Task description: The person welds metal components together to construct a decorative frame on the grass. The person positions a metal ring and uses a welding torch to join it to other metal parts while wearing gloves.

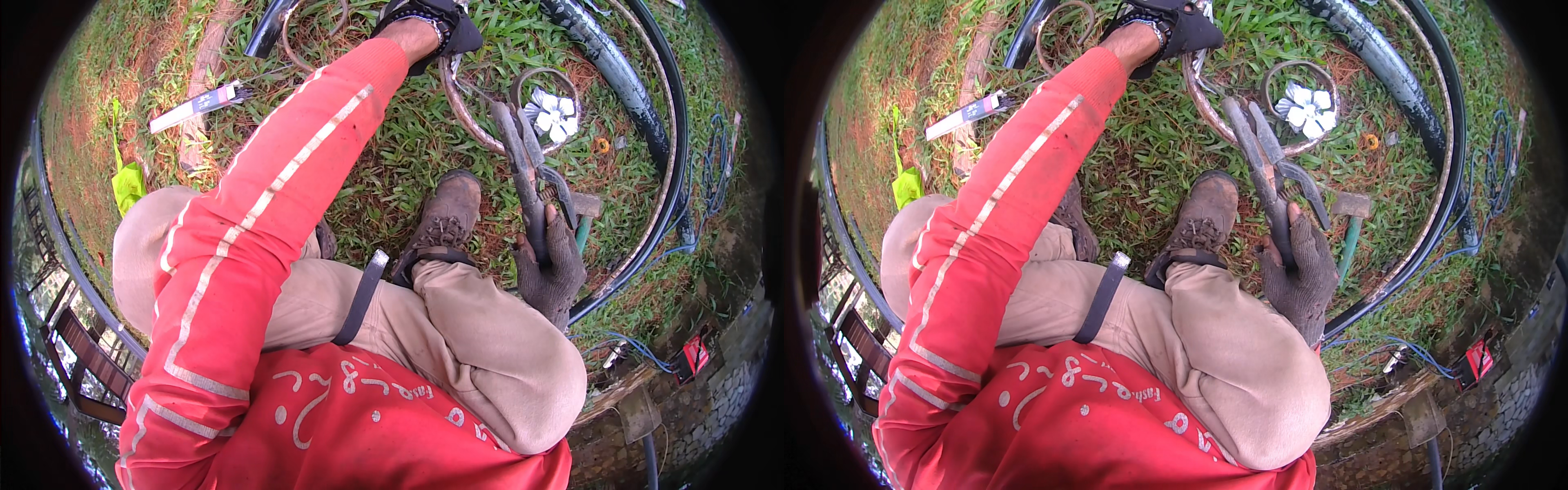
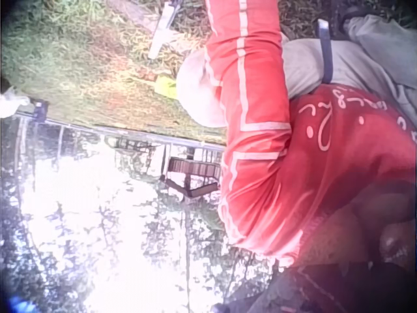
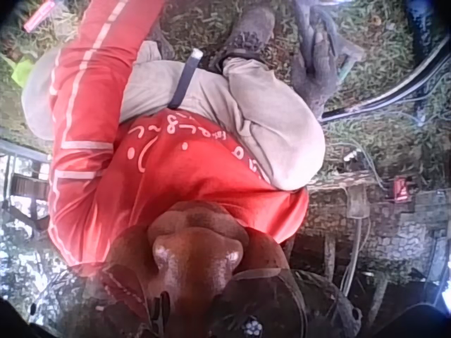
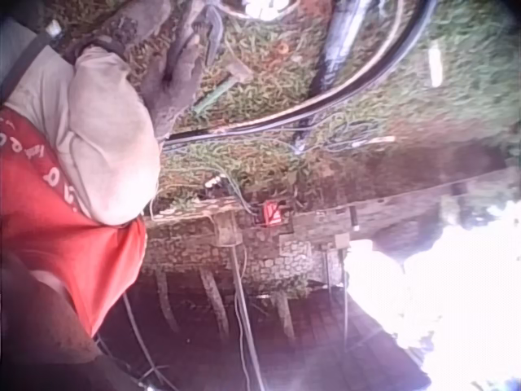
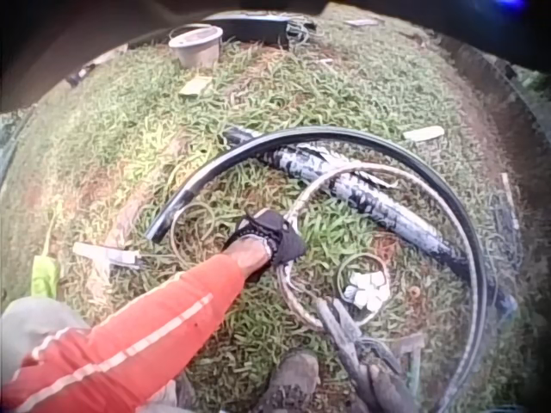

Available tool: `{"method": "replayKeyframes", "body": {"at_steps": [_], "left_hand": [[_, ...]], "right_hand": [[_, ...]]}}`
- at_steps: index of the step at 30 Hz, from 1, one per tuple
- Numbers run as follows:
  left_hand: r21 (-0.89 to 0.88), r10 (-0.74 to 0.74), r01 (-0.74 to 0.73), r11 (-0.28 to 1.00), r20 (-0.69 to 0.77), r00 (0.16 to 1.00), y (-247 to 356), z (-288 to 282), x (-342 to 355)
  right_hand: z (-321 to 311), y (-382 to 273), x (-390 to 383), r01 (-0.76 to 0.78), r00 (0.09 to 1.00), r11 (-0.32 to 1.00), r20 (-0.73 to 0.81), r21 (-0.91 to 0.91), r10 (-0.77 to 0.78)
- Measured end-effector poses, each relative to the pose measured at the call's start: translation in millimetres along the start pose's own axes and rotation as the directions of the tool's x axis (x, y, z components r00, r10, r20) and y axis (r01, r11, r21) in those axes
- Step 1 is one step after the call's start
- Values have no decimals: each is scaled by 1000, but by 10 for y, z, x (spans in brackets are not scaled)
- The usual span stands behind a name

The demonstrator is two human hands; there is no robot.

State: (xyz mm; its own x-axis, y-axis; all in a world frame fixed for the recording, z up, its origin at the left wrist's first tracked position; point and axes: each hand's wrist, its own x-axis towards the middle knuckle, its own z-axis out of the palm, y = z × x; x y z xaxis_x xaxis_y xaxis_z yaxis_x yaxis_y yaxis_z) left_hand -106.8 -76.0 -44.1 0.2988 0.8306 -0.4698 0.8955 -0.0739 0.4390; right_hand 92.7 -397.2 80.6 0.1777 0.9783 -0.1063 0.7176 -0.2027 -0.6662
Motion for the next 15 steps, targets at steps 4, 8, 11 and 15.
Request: {"method": "replayKeyframes", "body": {"at_steps": [4, 8, 11, 15], "left_hand": [[-3, 4, -4, 1000, 4, 1000, -23, -23, -11], [-7, 4, -4, 1000, 11, 1000, -64, -42, -47], [-17, 33, -32, 999, 59, 998, -88, -90, 1], [-66, 166, -154, 986, 268, 949, -294, -399, -81]], "right_hand": [[6, 23, -9, -10, 1000, 1000, 11, 21, 10], [-9, 24, -13, -65, 997, 998, 33, -1, 65], [-10, 157, -117, -101, 994, 992, -22, 78, 103], [50, 232, -84, -106, 959, 974, -238, 202, 154]]}}
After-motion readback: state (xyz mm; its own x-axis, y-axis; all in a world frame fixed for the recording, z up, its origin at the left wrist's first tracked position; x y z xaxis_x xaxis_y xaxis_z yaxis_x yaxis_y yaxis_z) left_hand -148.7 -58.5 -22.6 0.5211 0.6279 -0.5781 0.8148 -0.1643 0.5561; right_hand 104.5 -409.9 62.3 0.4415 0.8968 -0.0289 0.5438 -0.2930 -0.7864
